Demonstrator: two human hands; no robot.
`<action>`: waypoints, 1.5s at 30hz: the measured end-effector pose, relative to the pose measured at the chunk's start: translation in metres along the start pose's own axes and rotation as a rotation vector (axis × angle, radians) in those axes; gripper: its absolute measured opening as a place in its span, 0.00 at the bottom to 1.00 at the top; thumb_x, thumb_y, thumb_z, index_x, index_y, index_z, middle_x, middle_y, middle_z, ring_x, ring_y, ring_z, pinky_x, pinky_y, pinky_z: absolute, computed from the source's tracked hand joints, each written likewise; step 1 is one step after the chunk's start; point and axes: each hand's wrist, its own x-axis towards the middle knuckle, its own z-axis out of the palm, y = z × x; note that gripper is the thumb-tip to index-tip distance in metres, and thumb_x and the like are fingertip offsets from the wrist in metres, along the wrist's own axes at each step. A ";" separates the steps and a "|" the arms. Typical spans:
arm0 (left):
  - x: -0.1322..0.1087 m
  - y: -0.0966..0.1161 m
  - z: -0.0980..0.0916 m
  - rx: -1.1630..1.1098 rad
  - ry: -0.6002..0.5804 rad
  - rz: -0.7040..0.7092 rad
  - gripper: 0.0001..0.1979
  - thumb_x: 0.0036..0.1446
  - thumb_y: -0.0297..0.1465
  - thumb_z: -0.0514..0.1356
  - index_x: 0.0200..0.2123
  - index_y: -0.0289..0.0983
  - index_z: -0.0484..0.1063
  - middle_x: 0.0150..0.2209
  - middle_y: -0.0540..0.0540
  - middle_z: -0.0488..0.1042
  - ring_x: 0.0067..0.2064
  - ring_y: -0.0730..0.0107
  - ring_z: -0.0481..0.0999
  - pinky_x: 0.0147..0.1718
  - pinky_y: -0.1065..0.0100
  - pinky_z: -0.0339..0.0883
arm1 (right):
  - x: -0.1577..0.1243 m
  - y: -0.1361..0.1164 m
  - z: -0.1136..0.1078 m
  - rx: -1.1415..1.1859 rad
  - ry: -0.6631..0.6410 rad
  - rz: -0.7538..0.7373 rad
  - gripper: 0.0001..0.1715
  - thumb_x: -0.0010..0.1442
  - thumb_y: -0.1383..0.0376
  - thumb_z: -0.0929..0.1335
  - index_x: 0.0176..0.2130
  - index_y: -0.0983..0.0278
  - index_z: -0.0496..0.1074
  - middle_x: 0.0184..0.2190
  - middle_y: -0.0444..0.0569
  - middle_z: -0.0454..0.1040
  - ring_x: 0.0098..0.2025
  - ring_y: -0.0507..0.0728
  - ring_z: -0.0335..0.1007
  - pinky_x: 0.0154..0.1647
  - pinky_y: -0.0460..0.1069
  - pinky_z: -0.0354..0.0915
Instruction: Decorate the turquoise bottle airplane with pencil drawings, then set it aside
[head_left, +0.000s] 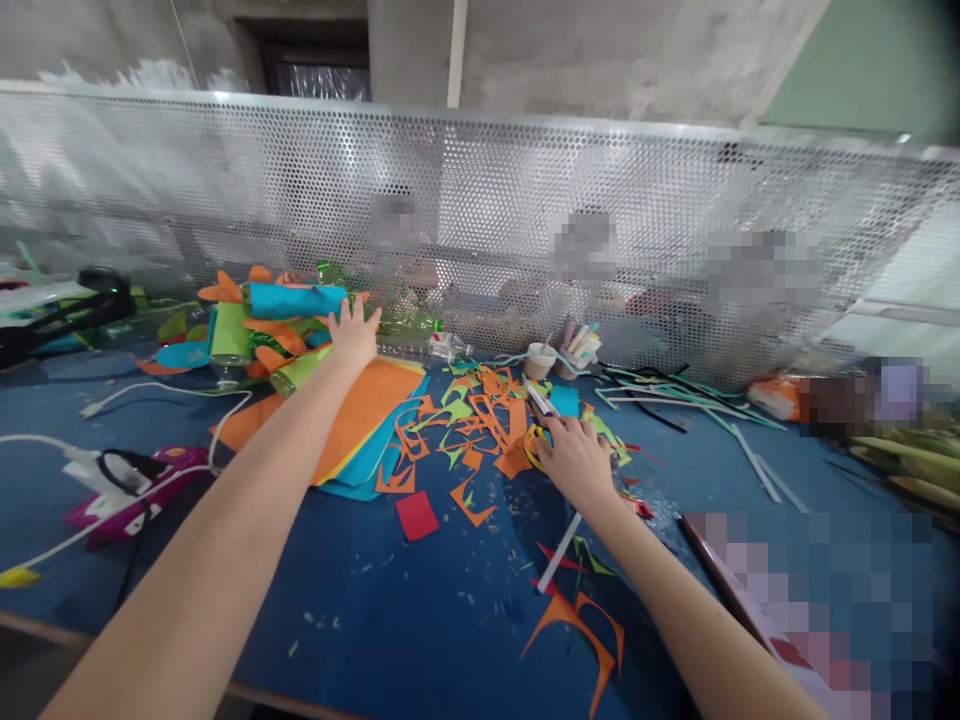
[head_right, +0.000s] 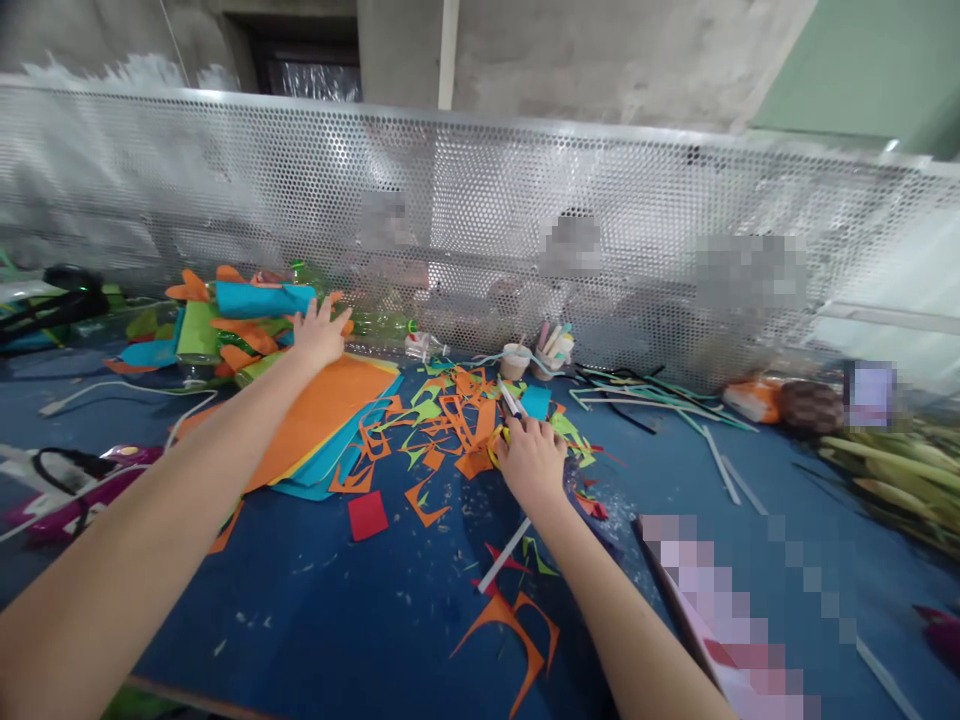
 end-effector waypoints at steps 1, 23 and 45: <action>-0.001 0.002 0.007 0.004 -0.017 0.001 0.28 0.57 0.26 0.55 0.62 0.36 0.58 0.67 0.35 0.47 0.66 0.40 0.44 0.59 0.41 0.44 | 0.000 0.000 0.000 0.002 -0.004 0.000 0.20 0.63 0.59 0.62 0.52 0.62 0.70 0.49 0.56 0.71 0.51 0.66 0.62 0.47 0.58 0.57; -0.001 0.056 0.057 -0.023 -0.019 0.362 0.29 0.53 0.27 0.61 0.58 0.34 0.60 0.52 0.30 0.64 0.55 0.43 0.63 0.52 0.51 0.58 | 0.002 -0.002 0.003 0.037 0.031 -0.078 0.17 0.64 0.61 0.61 0.49 0.62 0.71 0.47 0.53 0.73 0.50 0.64 0.64 0.48 0.57 0.56; -0.036 0.011 0.018 -0.107 -0.446 0.300 0.17 0.62 0.36 0.57 0.52 0.35 0.66 0.50 0.41 0.69 0.47 0.62 0.72 0.44 0.56 0.70 | 0.000 -0.009 0.013 0.091 0.043 -0.184 0.16 0.64 0.61 0.61 0.47 0.62 0.72 0.47 0.53 0.75 0.52 0.64 0.64 0.48 0.57 0.59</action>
